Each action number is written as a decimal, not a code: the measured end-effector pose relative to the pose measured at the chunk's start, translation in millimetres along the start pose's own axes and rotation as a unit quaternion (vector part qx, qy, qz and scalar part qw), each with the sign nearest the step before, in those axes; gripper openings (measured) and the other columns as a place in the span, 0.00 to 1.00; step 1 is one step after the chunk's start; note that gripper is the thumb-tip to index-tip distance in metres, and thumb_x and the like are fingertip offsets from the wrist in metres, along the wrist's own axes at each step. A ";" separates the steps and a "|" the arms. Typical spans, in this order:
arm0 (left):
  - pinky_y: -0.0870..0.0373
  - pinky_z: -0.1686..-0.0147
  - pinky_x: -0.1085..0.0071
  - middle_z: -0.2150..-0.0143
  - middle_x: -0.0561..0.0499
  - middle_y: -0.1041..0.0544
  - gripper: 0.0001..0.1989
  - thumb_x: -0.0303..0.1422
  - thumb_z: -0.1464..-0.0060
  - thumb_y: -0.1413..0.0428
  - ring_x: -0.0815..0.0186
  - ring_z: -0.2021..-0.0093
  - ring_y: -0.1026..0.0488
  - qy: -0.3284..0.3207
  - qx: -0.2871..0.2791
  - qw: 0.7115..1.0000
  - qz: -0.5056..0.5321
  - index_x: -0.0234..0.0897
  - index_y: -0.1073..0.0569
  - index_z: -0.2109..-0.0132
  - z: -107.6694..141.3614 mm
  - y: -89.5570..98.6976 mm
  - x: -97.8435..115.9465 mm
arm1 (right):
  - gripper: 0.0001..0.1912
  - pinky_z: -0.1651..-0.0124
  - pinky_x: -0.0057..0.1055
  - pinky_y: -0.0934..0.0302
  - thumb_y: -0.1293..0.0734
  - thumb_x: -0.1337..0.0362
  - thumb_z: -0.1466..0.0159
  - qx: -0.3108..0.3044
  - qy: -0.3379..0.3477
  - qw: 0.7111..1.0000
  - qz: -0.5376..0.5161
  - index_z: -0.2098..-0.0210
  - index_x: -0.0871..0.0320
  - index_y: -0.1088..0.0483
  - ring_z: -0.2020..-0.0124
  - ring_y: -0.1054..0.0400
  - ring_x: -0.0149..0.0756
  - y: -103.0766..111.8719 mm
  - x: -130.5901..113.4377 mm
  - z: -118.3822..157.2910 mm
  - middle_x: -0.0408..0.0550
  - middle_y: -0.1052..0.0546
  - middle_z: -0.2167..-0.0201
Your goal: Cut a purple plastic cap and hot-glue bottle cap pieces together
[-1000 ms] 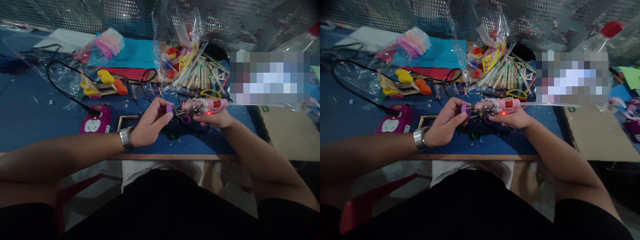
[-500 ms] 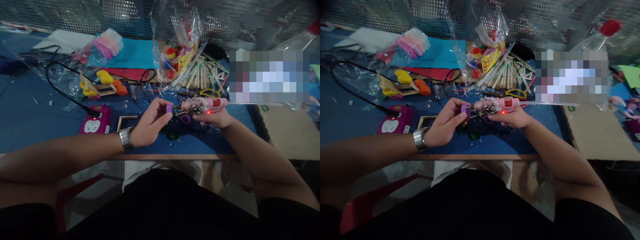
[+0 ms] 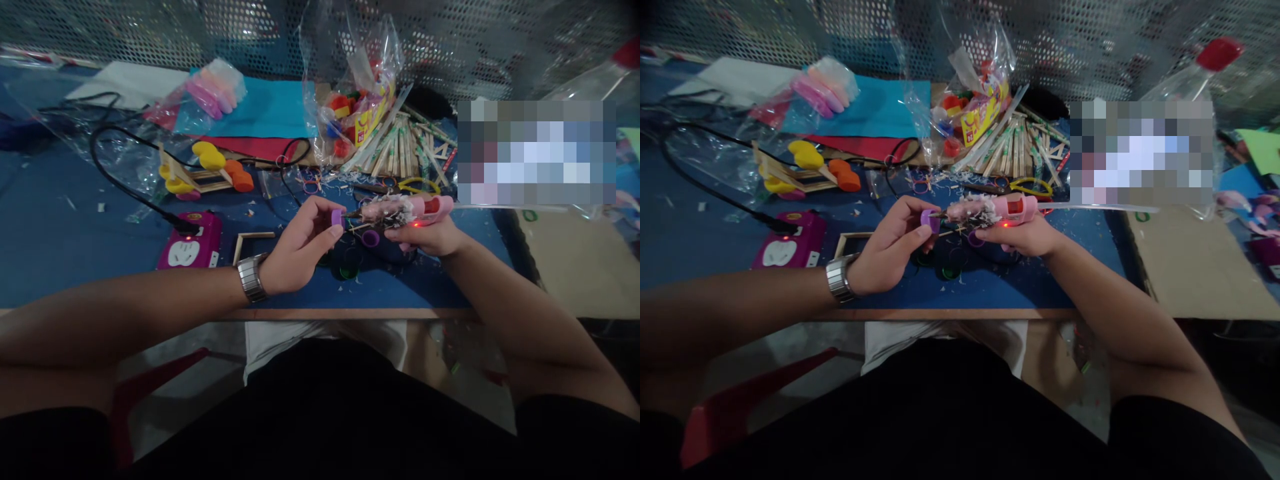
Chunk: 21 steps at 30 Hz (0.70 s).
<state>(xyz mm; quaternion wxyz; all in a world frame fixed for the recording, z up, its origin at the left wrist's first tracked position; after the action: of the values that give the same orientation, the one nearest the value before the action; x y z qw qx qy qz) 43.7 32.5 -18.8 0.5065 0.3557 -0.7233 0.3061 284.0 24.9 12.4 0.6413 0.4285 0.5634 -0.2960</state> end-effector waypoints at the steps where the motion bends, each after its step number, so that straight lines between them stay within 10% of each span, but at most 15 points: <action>1: 0.27 0.66 0.72 0.59 0.51 0.28 0.16 0.45 0.27 0.39 0.69 0.64 0.30 0.002 -0.001 1.000 -0.002 0.40 0.28 0.43 0.1 0.0 0.0 | 0.24 0.83 0.19 0.40 0.20 0.54 0.34 0.000 -0.003 1.000 0.001 0.39 0.44 0.15 0.78 0.34 0.22 -0.3 -0.6 -0.1 0.45 0.13 0.41; 21: 0.29 0.66 0.71 0.60 0.52 0.28 0.16 0.46 0.27 0.38 0.69 0.64 0.30 -0.008 0.002 1.000 -0.015 0.40 0.28 0.43 -0.2 -0.4 2.1 | 0.24 0.82 0.22 0.40 0.19 0.52 0.35 0.004 -0.015 1.000 0.006 0.40 0.43 0.14 0.80 0.37 0.21 -3.2 -7.2 0.7 0.45 0.13 0.41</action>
<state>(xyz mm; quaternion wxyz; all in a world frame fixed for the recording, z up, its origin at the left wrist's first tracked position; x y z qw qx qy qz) 43.6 32.0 -16.7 0.5046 0.3704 -0.7211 0.2971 280.2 22.1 18.8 0.6500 0.4299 0.5500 -0.3004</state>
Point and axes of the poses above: each hand's wrist, its own z-axis away from the middle knuckle, its own y-axis out of the back of the hand, x = y × z, the point moved 4 cm from there along -z, towards the middle knuckle
